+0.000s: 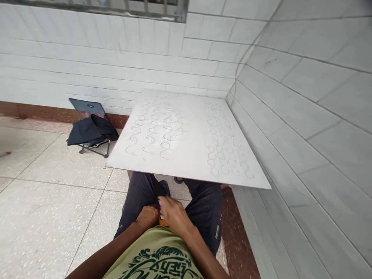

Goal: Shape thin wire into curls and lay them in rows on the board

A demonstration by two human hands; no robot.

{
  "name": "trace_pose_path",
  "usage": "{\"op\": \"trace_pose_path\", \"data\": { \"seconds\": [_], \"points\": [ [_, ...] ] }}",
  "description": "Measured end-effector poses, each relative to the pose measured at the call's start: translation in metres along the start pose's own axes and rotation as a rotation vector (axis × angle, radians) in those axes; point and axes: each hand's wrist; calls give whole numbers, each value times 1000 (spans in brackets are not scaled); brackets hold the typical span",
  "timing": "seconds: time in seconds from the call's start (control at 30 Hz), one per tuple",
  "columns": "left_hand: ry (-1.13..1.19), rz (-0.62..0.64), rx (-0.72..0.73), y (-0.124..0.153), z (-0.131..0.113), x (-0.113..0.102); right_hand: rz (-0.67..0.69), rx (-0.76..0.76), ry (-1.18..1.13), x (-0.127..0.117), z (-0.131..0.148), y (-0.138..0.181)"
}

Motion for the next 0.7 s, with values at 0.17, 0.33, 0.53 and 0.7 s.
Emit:
{"op": "trace_pose_path", "data": {
  "seconds": [0.17,0.33,0.53,0.7],
  "points": [
    [-34,23,16,-6,1,10,195,426,36,54,-70,72],
    [-75,50,39,-15,-1,17,-15,352,13,56,-89,101],
    [-109,130,4,-29,1,22,-406,296,183,12,-129,99],
    [-218,220,5,-48,-6,18,-529,392,339,-2,-163,106]
  ]
}}
Point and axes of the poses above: each hand's wrist, its own y-axis away from the middle knuckle, its own x-axis out of the palm, z = x × y, and after that the axes turned 5 degrees about -z, right-handed
